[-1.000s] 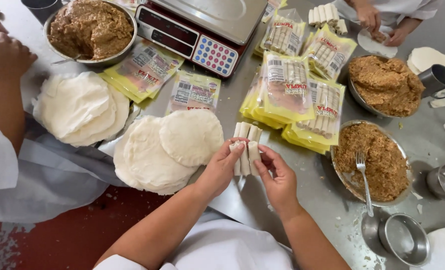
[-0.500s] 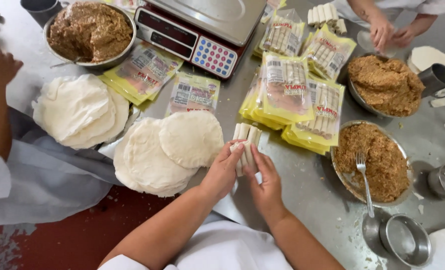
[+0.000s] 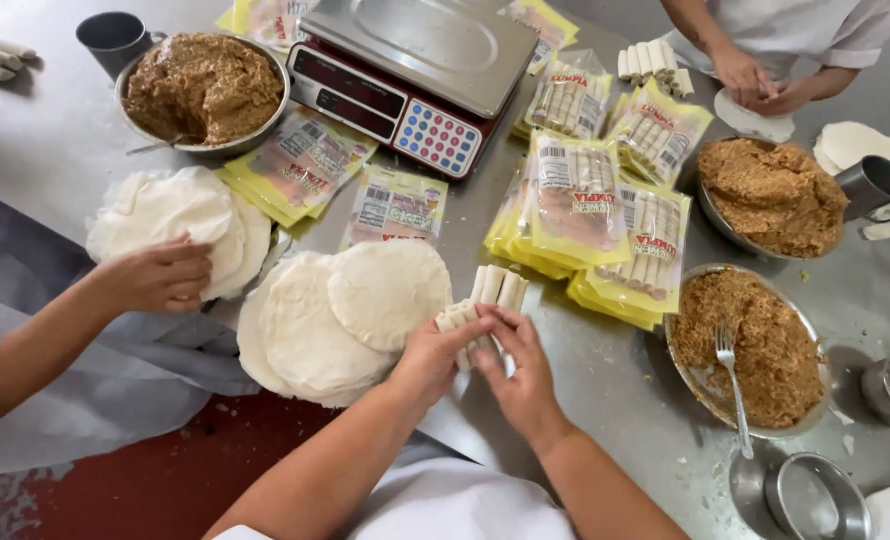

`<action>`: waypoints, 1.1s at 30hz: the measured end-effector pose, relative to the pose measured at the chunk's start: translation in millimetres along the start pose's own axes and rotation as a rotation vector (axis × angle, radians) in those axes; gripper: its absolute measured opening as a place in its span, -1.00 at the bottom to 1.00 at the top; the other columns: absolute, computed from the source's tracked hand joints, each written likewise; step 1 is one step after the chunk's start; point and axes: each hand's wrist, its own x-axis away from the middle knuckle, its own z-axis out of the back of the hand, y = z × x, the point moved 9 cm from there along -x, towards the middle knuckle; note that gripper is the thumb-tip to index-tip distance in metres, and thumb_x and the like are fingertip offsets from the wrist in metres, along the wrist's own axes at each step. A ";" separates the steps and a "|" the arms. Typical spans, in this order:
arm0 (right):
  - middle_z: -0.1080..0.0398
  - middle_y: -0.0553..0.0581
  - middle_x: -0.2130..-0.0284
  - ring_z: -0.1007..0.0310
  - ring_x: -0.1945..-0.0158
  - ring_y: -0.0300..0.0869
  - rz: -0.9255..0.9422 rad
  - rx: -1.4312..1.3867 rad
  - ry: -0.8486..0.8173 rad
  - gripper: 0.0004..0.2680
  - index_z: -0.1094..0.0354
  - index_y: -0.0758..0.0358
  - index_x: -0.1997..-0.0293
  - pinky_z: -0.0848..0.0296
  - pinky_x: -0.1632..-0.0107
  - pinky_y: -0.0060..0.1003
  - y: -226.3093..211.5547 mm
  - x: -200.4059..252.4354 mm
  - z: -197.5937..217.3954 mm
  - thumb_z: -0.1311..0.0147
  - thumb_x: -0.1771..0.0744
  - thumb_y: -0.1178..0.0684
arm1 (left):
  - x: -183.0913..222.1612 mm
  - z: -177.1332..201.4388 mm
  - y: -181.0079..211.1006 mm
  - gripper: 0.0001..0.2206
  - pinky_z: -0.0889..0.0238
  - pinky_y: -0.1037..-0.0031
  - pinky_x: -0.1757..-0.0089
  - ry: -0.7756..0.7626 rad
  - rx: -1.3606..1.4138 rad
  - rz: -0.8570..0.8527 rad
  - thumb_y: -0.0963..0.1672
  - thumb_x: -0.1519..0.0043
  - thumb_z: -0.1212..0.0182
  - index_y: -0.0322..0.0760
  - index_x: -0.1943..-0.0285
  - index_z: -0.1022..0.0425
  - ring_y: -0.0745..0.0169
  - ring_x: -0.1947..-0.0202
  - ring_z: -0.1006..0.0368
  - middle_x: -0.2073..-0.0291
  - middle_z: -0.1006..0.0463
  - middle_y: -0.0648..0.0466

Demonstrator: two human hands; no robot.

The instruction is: A person is seen preparing lumpia rolls by placing meat filling on wrappers, rolling them, and then placing the finished rolls into plastic bags.

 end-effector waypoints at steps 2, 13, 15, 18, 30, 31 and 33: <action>-0.39 0.14 -0.18 -0.35 -0.25 0.02 0.045 0.114 0.035 -0.71 -0.45 0.15 -0.27 -0.28 -0.32 -0.05 20.0 -11.1 14.2 -0.09 -0.39 0.04 | 8.5 -2.9 9.9 -0.72 -0.55 0.39 0.19 0.013 0.002 0.002 -0.20 -0.04 -0.58 -0.35 0.07 -0.73 0.24 0.30 -0.66 0.29 -0.74 -0.02; -0.32 -0.32 -0.34 -0.31 -0.33 -0.13 0.249 0.912 -0.136 -0.55 -0.26 -0.40 -0.43 -0.34 -0.26 -0.16 120.0 -23.5 17.3 0.06 -0.36 0.09 | 21.4 9.7 33.5 -0.67 -0.57 0.26 0.10 0.011 -0.007 0.049 -0.25 -0.06 -0.55 -0.48 -0.01 -0.67 0.04 0.27 -0.69 0.28 -0.73 -0.16; -0.37 -0.21 -0.30 -0.35 -0.27 -0.11 0.342 0.920 -0.042 -0.61 -0.36 -0.25 -0.36 -0.37 -0.26 -0.16 106.9 -21.5 18.6 -0.01 -0.36 0.10 | 22.3 12.9 32.9 -0.65 -0.57 0.28 0.11 0.032 -0.027 0.057 -0.25 -0.03 -0.56 -0.46 -0.01 -0.68 0.06 0.26 -0.69 0.29 -0.72 -0.13; -0.42 -0.04 -0.20 -0.40 -0.24 -0.06 0.394 0.904 0.017 -0.74 -0.42 -0.04 -0.23 -0.39 -0.29 -0.16 108.4 -17.5 25.2 -0.04 -0.39 0.08 | 21.7 9.0 31.5 -0.64 -0.54 0.30 0.11 -0.004 -0.071 0.073 -0.24 -0.02 -0.58 -0.45 -0.02 -0.69 0.08 0.28 -0.67 0.29 -0.72 -0.13; -0.51 0.08 0.27 -0.49 0.29 -0.33 -0.380 -0.468 0.130 -0.71 -0.34 0.24 -0.20 -0.55 0.19 -0.42 76.6 5.8 28.6 -0.20 -0.35 0.25 | 17.1 -6.1 31.6 -0.61 -0.52 0.35 0.07 -0.070 -0.104 0.117 -0.23 0.06 -0.63 -0.36 0.02 -0.71 0.17 0.24 -0.66 0.26 -0.73 -0.07; -0.51 0.08 0.27 -0.49 0.29 -0.33 -0.382 -0.466 0.137 -0.71 -0.34 0.24 -0.20 -0.55 0.19 -0.42 63.5 7.2 28.4 -0.20 -0.35 0.25 | 13.8 -2.0 24.6 -0.61 -0.52 0.35 0.07 -0.074 -0.107 0.122 -0.23 0.06 -0.63 -0.36 0.02 -0.71 0.17 0.24 -0.66 0.26 -0.73 -0.07; -0.59 0.10 0.22 -0.50 0.22 -0.33 -0.346 -0.385 0.005 -0.70 -0.42 0.26 -0.23 -0.57 0.09 -0.36 31.4 5.4 17.4 -0.20 -0.35 0.25 | 7.8 5.0 10.4 -0.63 -0.52 0.32 0.09 -0.100 -0.132 0.141 -0.21 0.04 -0.65 -0.36 0.04 -0.73 0.16 0.24 -0.66 0.27 -0.74 -0.09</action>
